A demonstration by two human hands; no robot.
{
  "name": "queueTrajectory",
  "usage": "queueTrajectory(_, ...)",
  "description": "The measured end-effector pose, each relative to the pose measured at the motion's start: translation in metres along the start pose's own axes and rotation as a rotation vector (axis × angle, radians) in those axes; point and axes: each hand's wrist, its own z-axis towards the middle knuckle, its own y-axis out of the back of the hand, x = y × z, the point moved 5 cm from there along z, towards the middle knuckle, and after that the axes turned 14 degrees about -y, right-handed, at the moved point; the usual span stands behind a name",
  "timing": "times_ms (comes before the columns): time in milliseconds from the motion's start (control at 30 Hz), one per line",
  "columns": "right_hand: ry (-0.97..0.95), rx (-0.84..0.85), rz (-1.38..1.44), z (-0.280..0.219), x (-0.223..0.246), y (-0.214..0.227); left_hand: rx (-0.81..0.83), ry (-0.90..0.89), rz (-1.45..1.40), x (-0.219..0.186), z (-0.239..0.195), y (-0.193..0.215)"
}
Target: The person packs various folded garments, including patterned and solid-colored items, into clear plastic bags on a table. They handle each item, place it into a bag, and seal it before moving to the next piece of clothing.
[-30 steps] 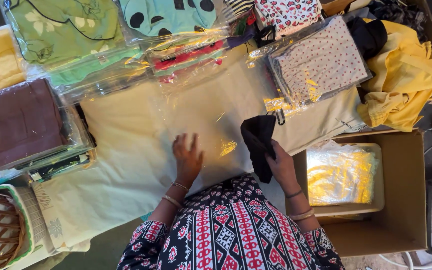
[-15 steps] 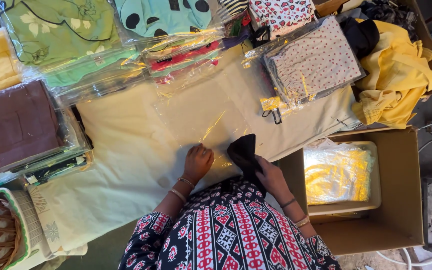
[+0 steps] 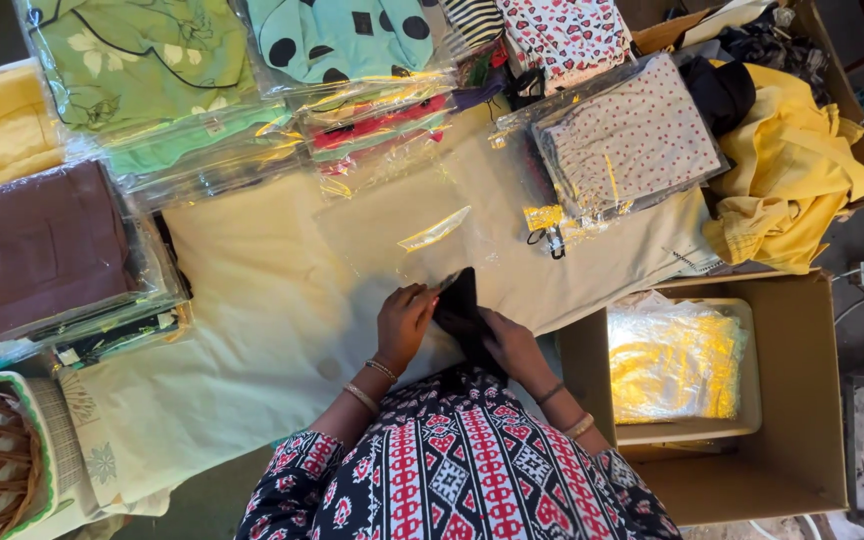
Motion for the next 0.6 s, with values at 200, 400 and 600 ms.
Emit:
queueTrajectory(200, -0.028, -0.02, -0.089, 0.031, 0.027, -0.012, 0.022, -0.14, 0.047, -0.012, 0.008, 0.011)
queueTrajectory(400, -0.019, -0.166, -0.101, 0.036, 0.042, -0.012, 0.06, -0.271, 0.082, -0.022, 0.0, 0.009)
queueTrajectory(600, 0.103, -0.209, -0.056, 0.038, 0.055, -0.015, 0.073, -0.275, 0.099, -0.017, -0.003, 0.011)
